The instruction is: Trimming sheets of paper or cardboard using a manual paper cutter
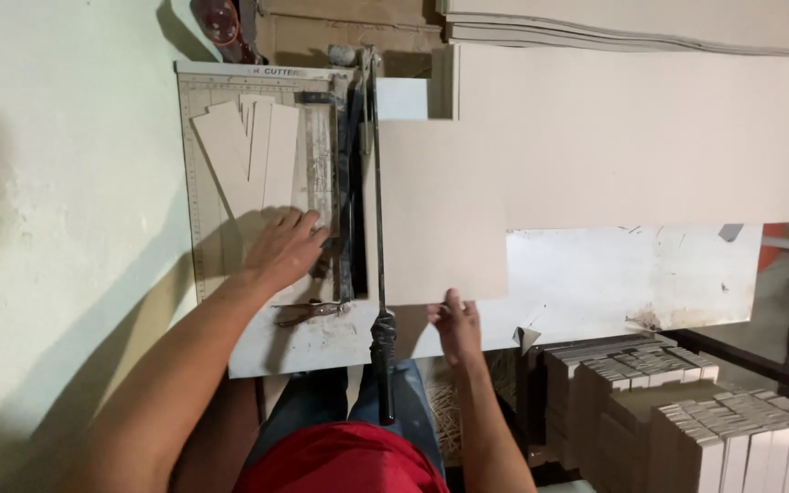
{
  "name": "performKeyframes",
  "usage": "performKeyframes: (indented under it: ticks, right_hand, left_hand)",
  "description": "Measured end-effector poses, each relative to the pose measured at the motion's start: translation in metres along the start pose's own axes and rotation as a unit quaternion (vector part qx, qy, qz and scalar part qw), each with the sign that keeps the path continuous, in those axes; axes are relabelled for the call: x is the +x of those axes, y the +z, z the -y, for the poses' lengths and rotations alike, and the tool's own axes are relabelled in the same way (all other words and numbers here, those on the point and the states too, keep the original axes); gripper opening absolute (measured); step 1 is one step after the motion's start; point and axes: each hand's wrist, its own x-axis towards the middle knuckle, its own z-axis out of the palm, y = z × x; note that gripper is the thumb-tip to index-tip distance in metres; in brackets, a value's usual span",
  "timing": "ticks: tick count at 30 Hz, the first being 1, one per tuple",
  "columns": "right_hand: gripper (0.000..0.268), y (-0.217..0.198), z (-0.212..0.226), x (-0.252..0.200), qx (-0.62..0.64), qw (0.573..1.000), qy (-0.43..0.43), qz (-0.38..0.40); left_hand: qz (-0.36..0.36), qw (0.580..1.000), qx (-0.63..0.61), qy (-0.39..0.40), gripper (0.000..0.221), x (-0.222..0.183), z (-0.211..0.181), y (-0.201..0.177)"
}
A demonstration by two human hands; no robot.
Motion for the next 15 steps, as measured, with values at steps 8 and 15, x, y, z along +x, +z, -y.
performKeyframes:
  ticks: [8, 15]
  right_hand:
    - [0.024, 0.066, 0.003, -0.01, -0.089, 0.996, 0.008, -0.003]
    - [0.06, 0.081, 0.033, -0.05, -0.544, 0.836, -0.043, 0.066]
  left_hand:
    - [0.138, 0.963, -0.144, -0.181, 0.098, 0.053, -0.058, -0.046]
    - [0.168, 0.957, -0.025, -0.235, 0.113, 0.064, -0.074, -0.044]
